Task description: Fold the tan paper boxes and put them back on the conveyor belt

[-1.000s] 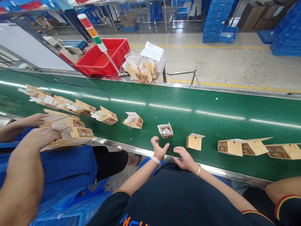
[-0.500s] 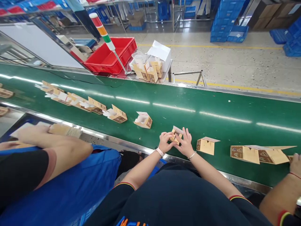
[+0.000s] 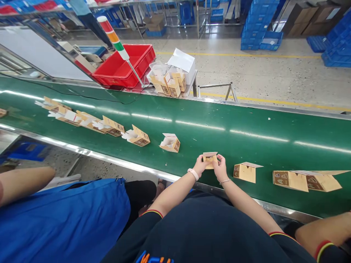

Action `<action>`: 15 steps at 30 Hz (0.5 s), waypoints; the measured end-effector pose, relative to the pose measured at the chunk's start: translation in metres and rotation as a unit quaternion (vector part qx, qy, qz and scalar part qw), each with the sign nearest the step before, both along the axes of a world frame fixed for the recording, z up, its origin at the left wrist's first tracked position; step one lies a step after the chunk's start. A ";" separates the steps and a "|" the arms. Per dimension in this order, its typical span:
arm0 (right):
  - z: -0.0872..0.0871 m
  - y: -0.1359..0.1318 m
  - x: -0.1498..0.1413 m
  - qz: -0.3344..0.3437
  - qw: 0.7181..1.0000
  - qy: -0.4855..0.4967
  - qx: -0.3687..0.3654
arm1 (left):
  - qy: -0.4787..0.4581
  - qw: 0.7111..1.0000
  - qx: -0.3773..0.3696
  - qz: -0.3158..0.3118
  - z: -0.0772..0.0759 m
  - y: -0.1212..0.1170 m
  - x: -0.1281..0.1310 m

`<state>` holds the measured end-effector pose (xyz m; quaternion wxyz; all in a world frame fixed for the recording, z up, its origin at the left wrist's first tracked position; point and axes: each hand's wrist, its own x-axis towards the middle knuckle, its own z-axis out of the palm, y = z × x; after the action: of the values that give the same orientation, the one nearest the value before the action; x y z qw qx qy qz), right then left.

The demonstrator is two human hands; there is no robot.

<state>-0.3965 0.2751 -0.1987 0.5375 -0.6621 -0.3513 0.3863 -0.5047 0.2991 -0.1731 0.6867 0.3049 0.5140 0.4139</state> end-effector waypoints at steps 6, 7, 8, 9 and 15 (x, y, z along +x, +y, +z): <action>0.030 -0.046 -0.002 0.070 0.919 -0.283 0.264 | 0.126 0.984 0.080 0.100 -0.005 -0.011 -0.045; 0.034 -0.049 -0.010 0.142 0.893 -0.299 0.306 | 0.191 0.961 0.107 0.169 -0.005 -0.010 -0.067; 0.037 -0.046 -0.021 0.213 0.871 -0.301 0.324 | 0.253 0.929 0.129 0.236 -0.004 -0.007 -0.091; 0.039 -0.039 -0.034 0.269 0.857 -0.299 0.321 | 0.303 0.897 0.149 0.284 -0.003 -0.001 -0.114; 0.028 0.053 -0.092 0.332 0.850 -0.356 0.202 | 0.427 0.816 0.388 0.023 0.013 0.046 -0.180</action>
<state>-0.4880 0.3280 -0.1711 0.3373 -0.4752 -0.7875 0.2006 -0.6846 0.3453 -0.1605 0.2132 0.6799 0.5597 0.4230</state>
